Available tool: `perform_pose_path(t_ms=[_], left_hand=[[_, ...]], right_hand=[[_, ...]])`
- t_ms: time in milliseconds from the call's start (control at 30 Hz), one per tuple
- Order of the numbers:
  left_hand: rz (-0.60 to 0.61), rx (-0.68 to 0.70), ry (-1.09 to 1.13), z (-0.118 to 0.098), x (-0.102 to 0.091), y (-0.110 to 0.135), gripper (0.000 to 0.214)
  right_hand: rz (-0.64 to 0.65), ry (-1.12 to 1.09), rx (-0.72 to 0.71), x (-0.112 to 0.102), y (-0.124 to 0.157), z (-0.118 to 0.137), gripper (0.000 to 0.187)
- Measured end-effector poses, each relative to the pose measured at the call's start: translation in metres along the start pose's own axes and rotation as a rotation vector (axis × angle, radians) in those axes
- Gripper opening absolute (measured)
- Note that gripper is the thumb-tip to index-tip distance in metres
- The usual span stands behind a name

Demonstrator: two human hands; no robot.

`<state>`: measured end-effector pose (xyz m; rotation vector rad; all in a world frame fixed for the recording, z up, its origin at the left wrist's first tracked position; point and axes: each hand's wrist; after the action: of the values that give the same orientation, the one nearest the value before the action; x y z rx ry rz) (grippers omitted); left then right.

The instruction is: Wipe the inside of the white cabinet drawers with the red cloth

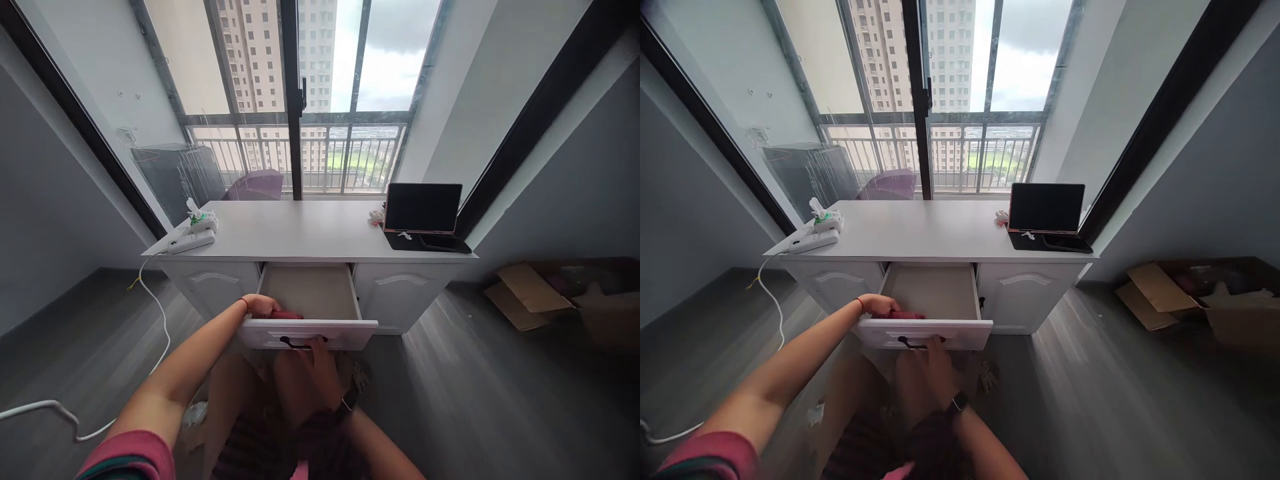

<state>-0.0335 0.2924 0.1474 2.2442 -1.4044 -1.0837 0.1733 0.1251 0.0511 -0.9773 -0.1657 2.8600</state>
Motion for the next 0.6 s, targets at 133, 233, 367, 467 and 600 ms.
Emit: perform_pose_path(t_ms=[133,233,367,467,600], left_hand=[[-0.187,0.189,0.251,-0.014,-0.011,0.036,0.052],[-0.479,0.375,0.612,-0.023,-0.005,0.07,0.044],[-0.996,0.516,1.026,-0.027,0.038,0.103,0.038],[-1.213,0.529,1.264,-0.019,0.093,0.112,0.041],[-1.259,0.404,1.515,0.009,0.18,0.101,0.035]], right_hand=[[-0.009,-0.003,0.009,0.002,0.0,0.0,0.016],[0.01,-0.008,0.031,0.004,-0.001,0.0,0.015],[0.045,-0.018,0.035,0.002,-0.004,0.0,0.015],[0.061,-0.034,0.039,0.001,-0.006,0.001,0.016],[0.043,-0.042,0.029,0.002,-0.007,0.002,0.019]])
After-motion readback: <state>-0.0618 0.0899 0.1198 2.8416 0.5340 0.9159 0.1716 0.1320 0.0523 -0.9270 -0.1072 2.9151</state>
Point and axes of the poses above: each hand's wrist, its own y-axis away from the middle knuckle, its own x-axis out of the palm, z = x × y, and after that the axes turned 13 degrees about x, right-handed
